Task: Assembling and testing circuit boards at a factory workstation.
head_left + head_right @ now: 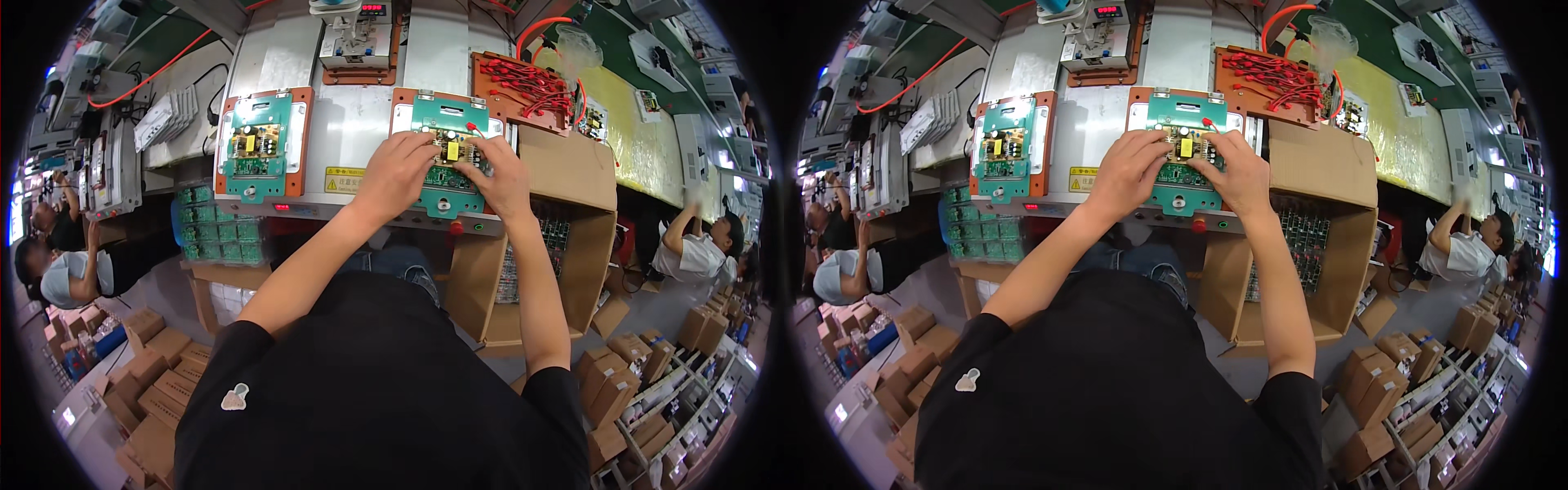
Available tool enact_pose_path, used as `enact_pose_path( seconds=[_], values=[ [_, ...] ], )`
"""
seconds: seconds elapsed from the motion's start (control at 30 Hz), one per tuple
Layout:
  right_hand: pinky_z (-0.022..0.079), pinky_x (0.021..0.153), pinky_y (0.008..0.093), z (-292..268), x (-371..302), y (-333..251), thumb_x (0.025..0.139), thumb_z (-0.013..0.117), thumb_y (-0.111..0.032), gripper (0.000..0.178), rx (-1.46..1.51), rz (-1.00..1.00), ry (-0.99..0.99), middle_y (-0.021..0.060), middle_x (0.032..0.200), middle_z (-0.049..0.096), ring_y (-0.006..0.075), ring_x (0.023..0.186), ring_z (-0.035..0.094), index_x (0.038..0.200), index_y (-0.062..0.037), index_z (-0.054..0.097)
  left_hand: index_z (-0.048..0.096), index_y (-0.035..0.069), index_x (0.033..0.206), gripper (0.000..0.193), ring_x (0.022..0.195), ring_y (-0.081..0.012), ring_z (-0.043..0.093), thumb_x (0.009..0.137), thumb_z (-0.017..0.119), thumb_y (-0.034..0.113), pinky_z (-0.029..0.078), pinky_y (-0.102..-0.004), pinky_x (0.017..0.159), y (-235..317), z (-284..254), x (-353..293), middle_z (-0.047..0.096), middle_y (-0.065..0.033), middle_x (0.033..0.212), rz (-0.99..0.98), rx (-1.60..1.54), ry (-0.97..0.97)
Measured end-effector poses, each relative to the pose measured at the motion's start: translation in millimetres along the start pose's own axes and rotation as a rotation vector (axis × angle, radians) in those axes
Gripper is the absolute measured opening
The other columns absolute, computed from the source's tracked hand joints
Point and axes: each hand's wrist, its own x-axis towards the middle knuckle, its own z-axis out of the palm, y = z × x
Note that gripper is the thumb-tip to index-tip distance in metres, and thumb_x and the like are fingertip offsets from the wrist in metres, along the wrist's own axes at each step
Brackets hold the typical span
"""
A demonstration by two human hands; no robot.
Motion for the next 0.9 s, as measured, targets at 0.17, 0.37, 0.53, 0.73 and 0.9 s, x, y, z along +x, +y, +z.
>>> enact_pose_path(
  seconds=[0.17,0.37,0.53,0.73,0.9],
  values=[
    [0.037,0.063,0.0242,-29.7,-18.7,-0.9,0.097,0.058,-0.011,0.033,0.333,0.172,0.306,-0.0045,0.081,0.047,0.0081,0.068,0.041,0.130,-0.0050,0.061,0.063,0.002,0.112,0.033,0.108,-0.0342,0.059,0.080,0.066,-0.005,0.048,-0.0400,0.093,-3.6,-17.7,-32.1,0.058,-0.0159,0.123,-0.268,-0.168,0.156],
    [0.022,0.046,0.0173,-50.2,-64.6,-13.9,0.104,0.045,-0.013,0.034,0.750,0.342,0.438,-0.0075,0.071,0.037,-0.0015,0.056,0.028,0.132,0.0036,0.055,0.057,0.004,0.119,0.057,0.122,-0.0294,0.049,0.071,0.078,0.025,0.034,-0.0445,0.099,2.5,18.0,-94.1,0.053,-0.0118,0.126,-0.312,0.209,-0.053],
    [0.022,0.046,0.0163,-56.3,-66.2,-25.2,0.103,0.047,-0.012,0.041,0.553,0.175,0.417,-0.0030,0.076,0.048,0.0009,0.055,0.031,0.142,0.0013,0.044,0.055,0.002,0.119,0.058,0.120,-0.0288,0.050,0.072,0.079,0.026,0.036,-0.0445,0.098,5.0,31.8,-83.1,0.052,-0.0101,0.127,-0.373,0.256,-0.038],
    [0.028,0.048,0.0171,-80.2,-59.7,-47.4,0.104,0.045,-0.013,0.049,0.639,0.132,0.413,0.0040,0.082,0.057,0.0027,0.055,0.037,0.149,0.0001,0.033,0.055,0.003,0.121,0.049,0.120,-0.0290,0.048,0.079,0.073,0.023,0.035,-0.0433,0.101,-0.5,51.4,-80.1,0.051,-0.0104,0.129,-0.241,0.076,-0.121],
    [0.032,0.053,0.0176,-81.5,-61.8,-55.2,0.103,0.044,-0.012,0.039,0.635,0.143,0.343,0.0082,0.093,0.060,0.0040,0.060,0.040,0.138,0.0039,0.048,0.063,0.008,0.112,0.039,0.111,-0.0288,0.057,0.076,0.075,0.017,0.042,-0.0431,0.095,11.3,11.2,-64.9,0.060,-0.0102,0.119,-0.251,-0.095,0.128]
  ],
)
